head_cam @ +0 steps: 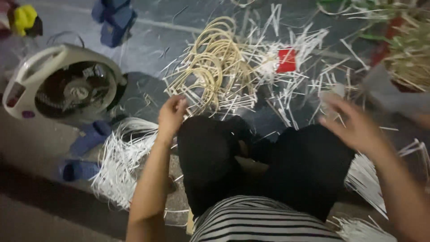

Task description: Binding bamboo or wood strips together using white plastic zip ties to form a curved component.

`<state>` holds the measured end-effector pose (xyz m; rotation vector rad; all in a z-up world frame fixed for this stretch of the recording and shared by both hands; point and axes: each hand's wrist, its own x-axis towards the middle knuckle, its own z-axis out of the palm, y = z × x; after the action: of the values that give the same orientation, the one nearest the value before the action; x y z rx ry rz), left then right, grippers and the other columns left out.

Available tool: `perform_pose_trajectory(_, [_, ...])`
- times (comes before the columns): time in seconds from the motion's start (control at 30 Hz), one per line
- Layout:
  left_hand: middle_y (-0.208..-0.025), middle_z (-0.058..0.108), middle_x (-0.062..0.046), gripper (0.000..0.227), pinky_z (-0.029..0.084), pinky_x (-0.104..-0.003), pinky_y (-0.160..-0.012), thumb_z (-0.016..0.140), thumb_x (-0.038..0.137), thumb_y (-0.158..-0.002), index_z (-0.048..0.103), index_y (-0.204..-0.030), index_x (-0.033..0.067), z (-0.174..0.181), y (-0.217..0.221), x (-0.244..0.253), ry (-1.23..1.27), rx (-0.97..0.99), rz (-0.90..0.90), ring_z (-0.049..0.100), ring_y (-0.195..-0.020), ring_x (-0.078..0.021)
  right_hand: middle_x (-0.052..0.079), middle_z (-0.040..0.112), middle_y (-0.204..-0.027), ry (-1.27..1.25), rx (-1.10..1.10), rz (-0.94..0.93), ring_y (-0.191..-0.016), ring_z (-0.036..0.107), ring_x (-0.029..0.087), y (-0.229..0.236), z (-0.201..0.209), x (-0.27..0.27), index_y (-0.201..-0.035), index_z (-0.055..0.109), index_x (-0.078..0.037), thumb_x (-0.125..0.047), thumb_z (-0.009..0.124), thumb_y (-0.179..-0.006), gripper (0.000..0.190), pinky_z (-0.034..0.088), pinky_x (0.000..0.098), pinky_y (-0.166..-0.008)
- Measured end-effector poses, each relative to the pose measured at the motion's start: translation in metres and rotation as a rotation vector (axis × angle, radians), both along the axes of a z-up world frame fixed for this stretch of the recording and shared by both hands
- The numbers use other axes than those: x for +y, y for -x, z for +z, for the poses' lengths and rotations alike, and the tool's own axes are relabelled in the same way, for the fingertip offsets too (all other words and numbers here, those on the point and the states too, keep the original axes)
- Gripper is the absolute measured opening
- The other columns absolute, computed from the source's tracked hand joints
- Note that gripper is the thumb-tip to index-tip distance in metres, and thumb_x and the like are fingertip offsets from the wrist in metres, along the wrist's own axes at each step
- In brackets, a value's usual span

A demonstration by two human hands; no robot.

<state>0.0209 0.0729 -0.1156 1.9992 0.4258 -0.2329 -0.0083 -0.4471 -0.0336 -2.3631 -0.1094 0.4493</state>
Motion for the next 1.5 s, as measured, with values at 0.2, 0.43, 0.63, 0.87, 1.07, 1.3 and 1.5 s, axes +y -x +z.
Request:
perform_pose_trajectory(0.2, [-0.101, 0.077, -0.016, 0.019, 0.057, -0.044, -0.084, 0.070, 0.024, -0.094, 0.078, -0.107, 0.0122, -0.137, -0.056, 0.030, -0.477, 0.029, -0.330, 0.073, -0.093, -0.0335, 0.018, 0.062, -0.139, 0.359, -0.150, -0.102, -0.128, 0.060, 0.038, 0.085, -0.021, 0.024, -0.135, 0.063, -0.011, -0.040, 0.075, -0.083, 0.061, 0.048, 0.0513, -0.103])
perform_pose_trajectory(0.43, [-0.137, 0.058, -0.020, 0.065, 0.052, -0.048, -0.099, 0.077, 0.021, -0.083, 0.054, -0.143, 0.0100, -0.263, -0.052, 0.054, -0.787, 0.099, -0.144, 0.058, -0.124, -0.0405, 0.011, 0.064, -0.135, 0.379, -0.301, -0.106, -0.129, 0.057, 0.030, 0.140, -0.078, -0.031, -0.131, 0.063, -0.011, -0.035, 0.071, -0.100, 0.040, 0.042, 0.0426, -0.114])
perform_pose_trajectory(0.63, [-0.145, 0.051, -0.015, 0.078, 0.039, -0.063, -0.098, 0.082, 0.029, -0.064, 0.055, -0.136, 0.0151, -0.243, -0.077, 0.031, -0.882, 0.078, -0.346, 0.046, -0.135, -0.0455, 0.008, 0.062, -0.132, 0.541, -0.320, -0.055, -0.128, 0.058, 0.026, 0.153, -0.100, -0.057, -0.121, 0.066, -0.013, -0.034, 0.070, -0.105, 0.027, 0.042, 0.0381, -0.118])
perform_pose_trajectory(0.87, [-0.105, 0.074, -0.016, 0.030, 0.050, -0.050, -0.094, 0.061, 0.019, -0.094, 0.067, -0.124, 0.0175, -0.185, -0.028, 0.022, -0.522, 0.089, -0.624, 0.072, -0.092, -0.0335, 0.006, 0.065, -0.132, 0.543, -0.330, -0.063, -0.126, 0.058, 0.026, 0.120, -0.076, -0.015, -0.120, 0.072, -0.016, -0.036, 0.073, -0.100, 0.029, 0.044, 0.0400, -0.114])
perform_pose_trajectory(1.07, [-0.104, 0.072, -0.014, 0.026, 0.054, -0.049, -0.081, 0.062, 0.013, -0.092, 0.066, -0.117, 0.0137, -0.045, 0.018, 0.029, -0.674, -0.459, -0.727, 0.070, -0.091, -0.0362, 0.008, 0.063, -0.142, 0.511, -0.400, -0.053, -0.135, 0.055, 0.029, 0.087, -0.039, 0.042, -0.127, 0.072, -0.017, -0.038, 0.078, -0.086, 0.046, 0.044, 0.0477, -0.115])
perform_pose_trajectory(1.3, [-0.091, 0.065, -0.012, 0.037, 0.053, -0.044, -0.071, 0.068, 0.007, -0.092, 0.063, -0.128, 0.0095, 0.203, 0.045, -0.009, -0.775, -0.823, -0.407, 0.066, -0.079, -0.0325, 0.028, 0.042, -0.154, 0.156, -0.789, 0.120, -0.141, 0.042, 0.048, 0.044, 0.068, 0.123, -0.150, 0.047, -0.002, -0.046, 0.077, -0.082, 0.087, 0.037, 0.0592, -0.117])
perform_pose_trajectory(1.5, [-0.086, 0.067, -0.016, 0.019, 0.053, -0.038, -0.067, 0.063, 0.019, -0.104, 0.071, -0.117, 0.0085, 0.243, 0.090, -0.083, -0.246, -0.382, -0.340, 0.067, -0.072, -0.0296, 0.028, 0.049, -0.145, 0.238, -1.084, 0.162, -0.132, 0.051, 0.049, 0.065, 0.134, 0.093, -0.145, 0.044, 0.005, -0.028, 0.058, -0.100, 0.057, 0.042, 0.0602, -0.111])
